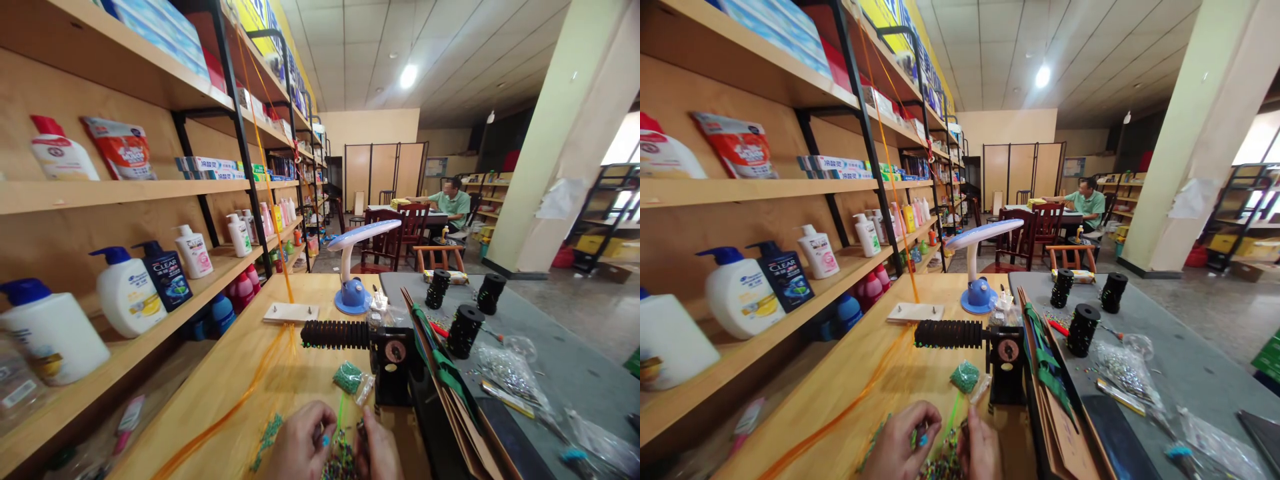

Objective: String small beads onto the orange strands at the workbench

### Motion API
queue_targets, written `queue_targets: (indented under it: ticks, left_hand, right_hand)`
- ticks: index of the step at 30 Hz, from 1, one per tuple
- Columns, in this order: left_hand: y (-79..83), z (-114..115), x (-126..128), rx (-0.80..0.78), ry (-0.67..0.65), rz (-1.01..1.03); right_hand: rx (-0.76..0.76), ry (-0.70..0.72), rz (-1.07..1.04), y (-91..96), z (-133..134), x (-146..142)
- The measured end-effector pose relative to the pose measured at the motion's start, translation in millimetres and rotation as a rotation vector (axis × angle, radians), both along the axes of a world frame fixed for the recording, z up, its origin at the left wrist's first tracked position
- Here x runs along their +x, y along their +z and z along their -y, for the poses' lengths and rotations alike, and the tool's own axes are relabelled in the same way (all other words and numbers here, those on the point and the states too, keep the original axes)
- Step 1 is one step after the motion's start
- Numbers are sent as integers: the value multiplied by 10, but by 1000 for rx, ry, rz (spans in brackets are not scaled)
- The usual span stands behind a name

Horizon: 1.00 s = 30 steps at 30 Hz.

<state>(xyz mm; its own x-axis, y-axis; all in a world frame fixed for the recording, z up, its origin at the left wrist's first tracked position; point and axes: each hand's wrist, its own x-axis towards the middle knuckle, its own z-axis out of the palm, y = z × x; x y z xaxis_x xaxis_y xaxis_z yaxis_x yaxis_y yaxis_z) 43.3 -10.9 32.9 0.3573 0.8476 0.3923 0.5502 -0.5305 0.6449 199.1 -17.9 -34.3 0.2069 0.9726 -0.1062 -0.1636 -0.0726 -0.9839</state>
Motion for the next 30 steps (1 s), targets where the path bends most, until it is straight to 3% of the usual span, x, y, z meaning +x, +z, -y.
queue_targets:
  ticks: [9, 15, 23, 27, 30]
  left_hand:
    - [-9, -25, 57, 21, -23, -19]
    - [6, -18, 66, 24, -27, -91]
    - [-70, -52, 62, 84, -30, -79]
    - [-123, -62, 49, 94, -37, -60]
    - [-143, -60, 44, 83, -41, -65]
  right_hand:
    - [217, -144, 161, -47, -14, 9]
    - [83, -64, 50, -52, -41, -23]
    - [201, -53, 191, -97, -30, 101]
    - [192, -24, 159, -109, -20, 143]
    - [211, -81, 198, -104, -15, 144]
